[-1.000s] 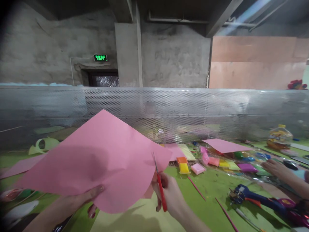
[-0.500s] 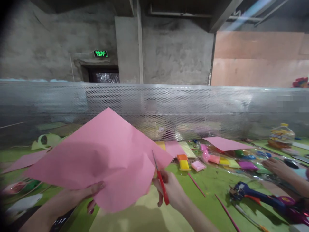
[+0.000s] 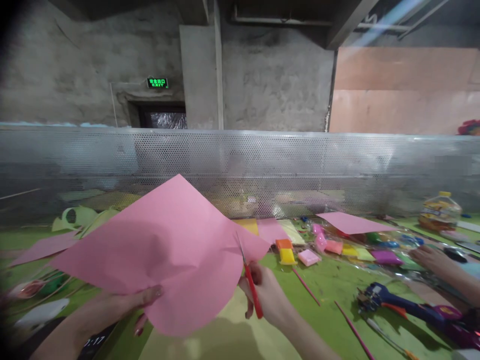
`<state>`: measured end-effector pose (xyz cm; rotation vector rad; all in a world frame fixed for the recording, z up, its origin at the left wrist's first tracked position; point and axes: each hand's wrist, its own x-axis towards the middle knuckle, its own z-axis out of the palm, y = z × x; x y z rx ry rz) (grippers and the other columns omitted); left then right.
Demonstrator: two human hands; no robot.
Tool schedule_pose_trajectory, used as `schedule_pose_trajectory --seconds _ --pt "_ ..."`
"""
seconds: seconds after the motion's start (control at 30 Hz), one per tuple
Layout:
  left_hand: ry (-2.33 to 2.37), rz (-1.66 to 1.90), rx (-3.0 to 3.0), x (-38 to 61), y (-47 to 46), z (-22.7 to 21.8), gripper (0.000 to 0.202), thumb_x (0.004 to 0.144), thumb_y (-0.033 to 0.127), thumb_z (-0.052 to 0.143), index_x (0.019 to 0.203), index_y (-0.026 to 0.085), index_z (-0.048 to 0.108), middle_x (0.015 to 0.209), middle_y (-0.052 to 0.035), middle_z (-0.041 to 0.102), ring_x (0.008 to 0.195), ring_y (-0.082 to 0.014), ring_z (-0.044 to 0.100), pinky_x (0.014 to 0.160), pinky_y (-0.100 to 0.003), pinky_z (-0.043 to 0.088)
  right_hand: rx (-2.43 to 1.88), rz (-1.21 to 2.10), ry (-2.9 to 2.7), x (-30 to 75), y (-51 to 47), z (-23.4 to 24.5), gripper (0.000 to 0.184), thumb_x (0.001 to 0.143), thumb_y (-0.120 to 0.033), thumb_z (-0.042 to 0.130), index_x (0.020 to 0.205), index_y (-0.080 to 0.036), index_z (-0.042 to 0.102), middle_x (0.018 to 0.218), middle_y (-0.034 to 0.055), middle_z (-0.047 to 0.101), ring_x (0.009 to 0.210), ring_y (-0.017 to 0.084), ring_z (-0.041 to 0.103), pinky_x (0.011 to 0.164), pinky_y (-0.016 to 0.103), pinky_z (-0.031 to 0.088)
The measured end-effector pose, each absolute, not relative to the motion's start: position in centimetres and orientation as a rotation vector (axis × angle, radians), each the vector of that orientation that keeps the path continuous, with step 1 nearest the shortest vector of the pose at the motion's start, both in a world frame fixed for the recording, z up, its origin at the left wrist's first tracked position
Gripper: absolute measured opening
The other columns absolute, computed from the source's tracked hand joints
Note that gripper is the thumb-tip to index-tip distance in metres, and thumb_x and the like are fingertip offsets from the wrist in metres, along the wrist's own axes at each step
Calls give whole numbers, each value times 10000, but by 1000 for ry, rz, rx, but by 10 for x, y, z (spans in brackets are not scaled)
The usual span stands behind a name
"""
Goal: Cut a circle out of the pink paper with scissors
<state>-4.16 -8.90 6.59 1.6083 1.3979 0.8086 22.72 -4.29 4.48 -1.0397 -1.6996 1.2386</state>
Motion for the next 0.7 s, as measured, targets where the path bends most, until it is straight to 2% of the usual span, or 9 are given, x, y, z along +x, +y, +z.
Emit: schedule_pose_trajectory --seconds 0.17,0.27,0.5,0.7 --pt "1412 803 1615 -39 -92 70 504 668 629 481 369 224 518 397 -14 537 545 -183 556 687 -265 446 -1157 1184 -1689 227 -41 39 145 689 -291 471 732 -154 453 555 -74 431 319 52 463 299 169 404" --pt "1432 789 1610 -40 -92 69 520 662 640 479 355 222 512 434 -22 560 578 -186 571 692 -255 451 -1203 1147 -1677 226 -40 38 134 677 -285 471 706 -157 444 530 -81 409 302 60 466 274 166 380" --pt "1376 765 1600 -39 -93 68 494 665 607 512 373 209 531 382 -9 519 510 -176 554 658 -276 455 -1101 1154 -1670 225 -42 40 167 669 -298 485 739 -152 448 607 -46 497 331 62 481 328 197 441" --pt "1352 783 1611 -41 -93 68 488 670 607 504 390 209 533 364 -5 519 490 -172 558 651 -270 452 -1210 1130 -1673 226 -42 41 190 658 -325 490 725 -148 474 563 -41 524 319 66 490 287 159 373"
